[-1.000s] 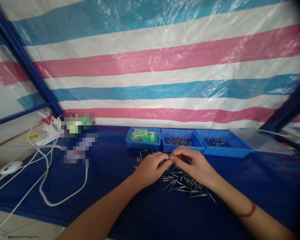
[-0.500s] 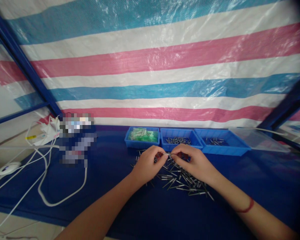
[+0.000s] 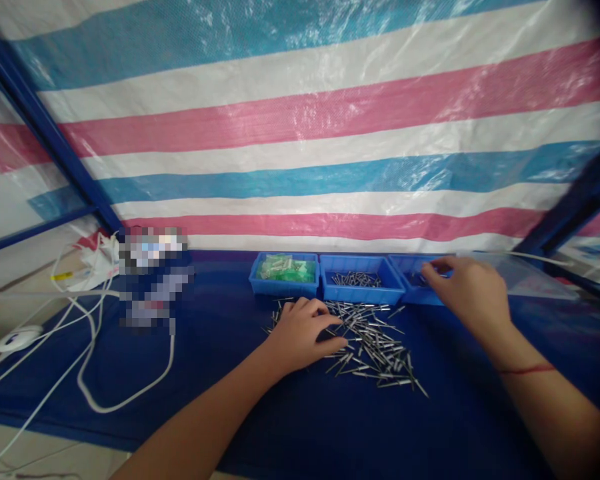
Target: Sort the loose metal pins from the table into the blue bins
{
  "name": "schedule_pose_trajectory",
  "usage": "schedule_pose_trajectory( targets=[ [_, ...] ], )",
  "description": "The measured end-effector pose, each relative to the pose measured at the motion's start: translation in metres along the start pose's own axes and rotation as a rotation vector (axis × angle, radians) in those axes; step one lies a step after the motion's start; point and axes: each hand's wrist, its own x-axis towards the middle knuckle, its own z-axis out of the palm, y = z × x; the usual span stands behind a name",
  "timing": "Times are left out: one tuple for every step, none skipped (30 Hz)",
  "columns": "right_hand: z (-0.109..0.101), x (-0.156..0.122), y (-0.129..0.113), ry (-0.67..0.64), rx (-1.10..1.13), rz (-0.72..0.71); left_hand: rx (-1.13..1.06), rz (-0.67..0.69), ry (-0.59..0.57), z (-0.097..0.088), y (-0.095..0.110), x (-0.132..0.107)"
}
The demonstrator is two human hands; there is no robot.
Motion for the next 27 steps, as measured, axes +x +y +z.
schedule_pose_trajectory(
  targets=[
    [0.001, -0.001, -0.001, 0.004, -0.001, -0.009, 0.001, 0.005, -0.008, 0.0, 0.0, 0.0],
    [0.002, -0.001, -0.003, 0.014, 0.012, -0.023, 0.001, 0.008, -0.014, 0.0, 0.0, 0.0],
    [0.002, -0.003, -0.006, 0.028, 0.039, -0.044, 0.001, 0.009, -0.019, 0.0, 0.0, 0.0],
    [0.001, -0.004, -0.011, 0.035, 0.076, -0.075, 0.001, 0.009, -0.022, 0.0, 0.0, 0.001],
    [0.0, -0.005, -0.016, 0.034, 0.119, -0.113, 0.002, 0.008, -0.022, 0.0, 0.0, 0.001],
    [-0.001, -0.007, -0.022, 0.027, 0.165, -0.159, 0.006, 0.008, -0.02, 0.001, 0.0, 0.001],
    [-0.003, -0.01, -0.029, 0.016, 0.212, -0.206, 0.012, 0.007, -0.017, 0.001, 0.0, 0.001],
    [-0.005, -0.012, -0.035, -0.005, 0.261, -0.26, 0.018, 0.006, -0.011, 0.001, 0.0, 0.001],
    [-0.007, -0.015, -0.042, -0.039, 0.31, -0.316, 0.025, 0.005, -0.005, 0.001, 0.0, 0.001],
    [-0.009, -0.018, -0.049, -0.079, 0.359, -0.372, 0.031, 0.005, 0.0, 0.002, 0.0, 0.001],
    [-0.011, -0.022, -0.055, -0.132, 0.409, -0.432, 0.034, 0.005, 0.003, 0.001, 0.0, 0.001],
    [-0.013, -0.025, -0.061, -0.194, 0.456, -0.493, 0.033, 0.005, 0.004, 0.001, 0.0, 0.001],
    [-0.015, -0.028, -0.066, -0.26, 0.498, -0.553, 0.029, 0.009, 0.003, 0.001, -0.001, 0.001],
    [-0.016, -0.031, -0.071, -0.327, 0.532, -0.612, 0.023, 0.016, -0.001, 0.0, -0.001, 0.001],
    [-0.018, -0.033, -0.075, -0.392, 0.556, -0.665, 0.017, 0.026, -0.007, -0.001, -0.001, 0.001],
    [-0.018, -0.036, -0.077, -0.45, 0.57, -0.709, 0.012, 0.036, -0.014, -0.001, -0.002, 0.0],
    [-0.019, -0.037, -0.08, -0.5, 0.575, -0.742, 0.011, 0.045, -0.023, -0.002, -0.002, 0.0],
    [-0.019, -0.039, -0.081, -0.536, 0.573, -0.766, 0.014, 0.051, -0.031, -0.002, -0.003, 0.0],
    [-0.018, -0.04, -0.082, -0.563, 0.567, -0.783, 0.02, 0.053, -0.036, -0.003, -0.003, 0.0],
    [-0.017, -0.04, -0.083, -0.579, 0.562, -0.791, 0.028, 0.053, -0.041, -0.003, -0.004, 0.0],
    [-0.017, -0.041, -0.083, -0.587, 0.56, -0.792, 0.036, 0.052, -0.044, -0.002, -0.004, 0.0],
    [-0.016, -0.042, -0.083, -0.593, 0.561, -0.791, 0.045, 0.053, -0.045, -0.002, -0.004, 0.0],
    [-0.015, -0.042, -0.083, -0.596, 0.565, -0.788, 0.053, 0.054, -0.044, -0.002, -0.003, 0.0],
    [-0.014, -0.042, -0.084, -0.596, 0.574, -0.784, 0.062, 0.055, -0.039, -0.001, -0.003, 0.0],
    [-0.014, -0.043, -0.084, -0.595, 0.584, -0.777, 0.069, 0.055, -0.031, -0.001, -0.002, 0.0],
    [-0.013, -0.044, -0.084, -0.59, 0.594, -0.769, 0.075, 0.054, -0.017, 0.0, -0.002, 0.0],
    [-0.013, -0.044, -0.085, -0.583, 0.602, -0.76, 0.078, 0.051, 0.001, 0.0, -0.001, 0.001]
  ],
)
